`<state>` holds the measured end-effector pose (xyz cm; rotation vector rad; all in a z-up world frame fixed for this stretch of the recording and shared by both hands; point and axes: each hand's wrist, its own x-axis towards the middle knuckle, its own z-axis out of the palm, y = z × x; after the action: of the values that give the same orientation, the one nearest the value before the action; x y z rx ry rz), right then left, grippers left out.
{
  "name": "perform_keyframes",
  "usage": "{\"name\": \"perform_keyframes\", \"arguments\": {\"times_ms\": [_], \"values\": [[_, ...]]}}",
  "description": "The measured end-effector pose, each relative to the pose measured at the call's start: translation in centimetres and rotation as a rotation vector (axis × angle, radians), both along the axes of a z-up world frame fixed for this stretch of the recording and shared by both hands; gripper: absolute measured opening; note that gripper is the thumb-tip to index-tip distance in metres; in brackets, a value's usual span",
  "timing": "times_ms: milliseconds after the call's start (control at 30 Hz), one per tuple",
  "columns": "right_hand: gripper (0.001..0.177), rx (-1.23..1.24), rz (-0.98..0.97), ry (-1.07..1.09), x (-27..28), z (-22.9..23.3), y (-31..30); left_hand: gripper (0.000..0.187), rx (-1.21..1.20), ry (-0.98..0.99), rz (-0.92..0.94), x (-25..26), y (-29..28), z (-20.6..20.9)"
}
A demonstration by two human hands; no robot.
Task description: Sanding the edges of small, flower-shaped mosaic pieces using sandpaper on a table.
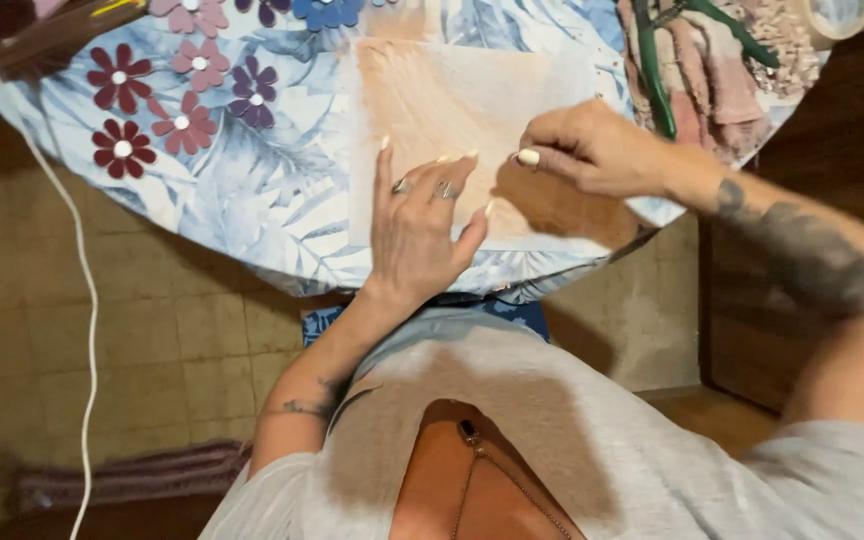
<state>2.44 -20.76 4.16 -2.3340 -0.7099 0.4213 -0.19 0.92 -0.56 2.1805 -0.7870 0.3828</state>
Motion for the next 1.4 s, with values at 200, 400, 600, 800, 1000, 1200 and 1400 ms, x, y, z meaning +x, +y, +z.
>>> {"name": "perform_keyframes", "arguments": {"times_ms": [200, 400, 600, 800, 1000, 1200, 1400], "values": [[0.022, 0.296, -0.131, 0.109, -1.4, -0.6, 1.6, 0.028, -0.138, -0.064, 0.011, 0.3, -1.5, 1.0], [0.024, 0.315, -0.144, 0.081, -2.0, 0.8, 2.2, 0.016, -0.158, -0.078, 0.050, 0.3, -2.1, 0.4], [0.020, 0.298, -0.190, 0.069, -2.6, 0.2, 2.2, 0.013, -0.140, -0.099, 0.028, -0.1, -2.2, 0.0], [0.017, -0.490, -0.019, -0.307, -3.7, -1.9, -2.4, 0.037, 0.279, 0.047, -0.015, -1.4, 0.2, 1.4], [0.016, -0.372, -0.025, -0.354, -1.3, -3.6, 1.1, 0.044, 0.330, 0.101, -0.106, -1.3, 1.0, 0.3], [0.017, -0.242, -0.245, -0.925, 9.6, -8.5, 7.5, 0.051, 0.489, -0.009, -0.052, -1.4, 1.0, -0.1], [0.024, -0.415, 0.094, -0.860, 3.0, -4.4, 5.3, 0.054, 0.520, -0.019, -0.038, -1.5, 1.0, -0.3]]}}
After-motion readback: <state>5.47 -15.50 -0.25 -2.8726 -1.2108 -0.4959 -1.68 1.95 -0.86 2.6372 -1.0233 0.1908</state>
